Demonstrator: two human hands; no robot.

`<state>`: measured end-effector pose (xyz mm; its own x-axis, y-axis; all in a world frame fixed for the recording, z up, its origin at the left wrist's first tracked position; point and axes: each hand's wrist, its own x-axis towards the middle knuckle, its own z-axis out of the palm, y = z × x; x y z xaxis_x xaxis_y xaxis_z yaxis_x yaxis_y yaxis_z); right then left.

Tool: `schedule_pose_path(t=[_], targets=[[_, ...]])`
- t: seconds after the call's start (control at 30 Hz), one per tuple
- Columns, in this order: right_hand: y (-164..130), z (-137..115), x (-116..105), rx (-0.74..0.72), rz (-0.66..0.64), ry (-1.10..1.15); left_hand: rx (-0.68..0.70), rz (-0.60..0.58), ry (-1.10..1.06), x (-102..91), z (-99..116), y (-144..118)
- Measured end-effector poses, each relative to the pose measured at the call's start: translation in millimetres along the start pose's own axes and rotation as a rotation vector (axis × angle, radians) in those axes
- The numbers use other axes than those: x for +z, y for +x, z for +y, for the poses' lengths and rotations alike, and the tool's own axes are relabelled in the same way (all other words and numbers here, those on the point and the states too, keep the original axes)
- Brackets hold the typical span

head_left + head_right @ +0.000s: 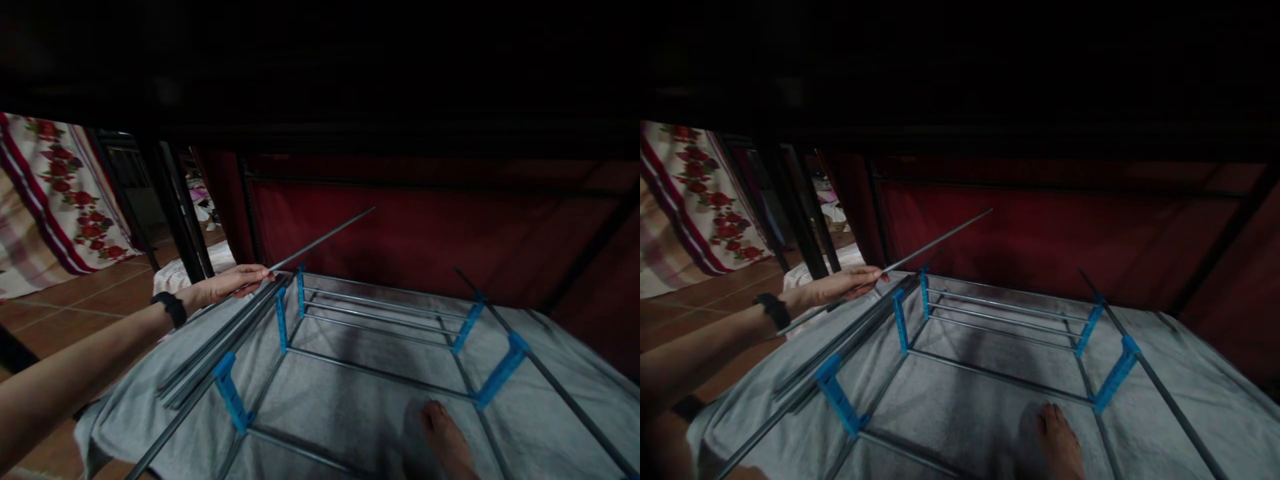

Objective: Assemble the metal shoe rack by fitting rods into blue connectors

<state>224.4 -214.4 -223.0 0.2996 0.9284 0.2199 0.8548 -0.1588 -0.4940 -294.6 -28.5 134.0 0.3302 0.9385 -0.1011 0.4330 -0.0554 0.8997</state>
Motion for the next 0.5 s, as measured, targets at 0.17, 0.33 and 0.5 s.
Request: schedule_pose_path(t=[0.17, 0.33, 0.5], targets=[[-0.6, -11.6, -3.3, 0.117, -0.126, -0.044, 0.075, -0.27, 0.372, 33.0, 39.5, 26.4], [7.2, -17.0, -14.8, 0.208, -0.114, 0.214, 0.265, -0.523, 0.641, 105.6, 66.6, 53.0], [8.6, -16.5, -20.2, 0.314, -0.026, 0.512, 0.246, -0.743, 0.721, 169.8, 62.1, 66.9]])
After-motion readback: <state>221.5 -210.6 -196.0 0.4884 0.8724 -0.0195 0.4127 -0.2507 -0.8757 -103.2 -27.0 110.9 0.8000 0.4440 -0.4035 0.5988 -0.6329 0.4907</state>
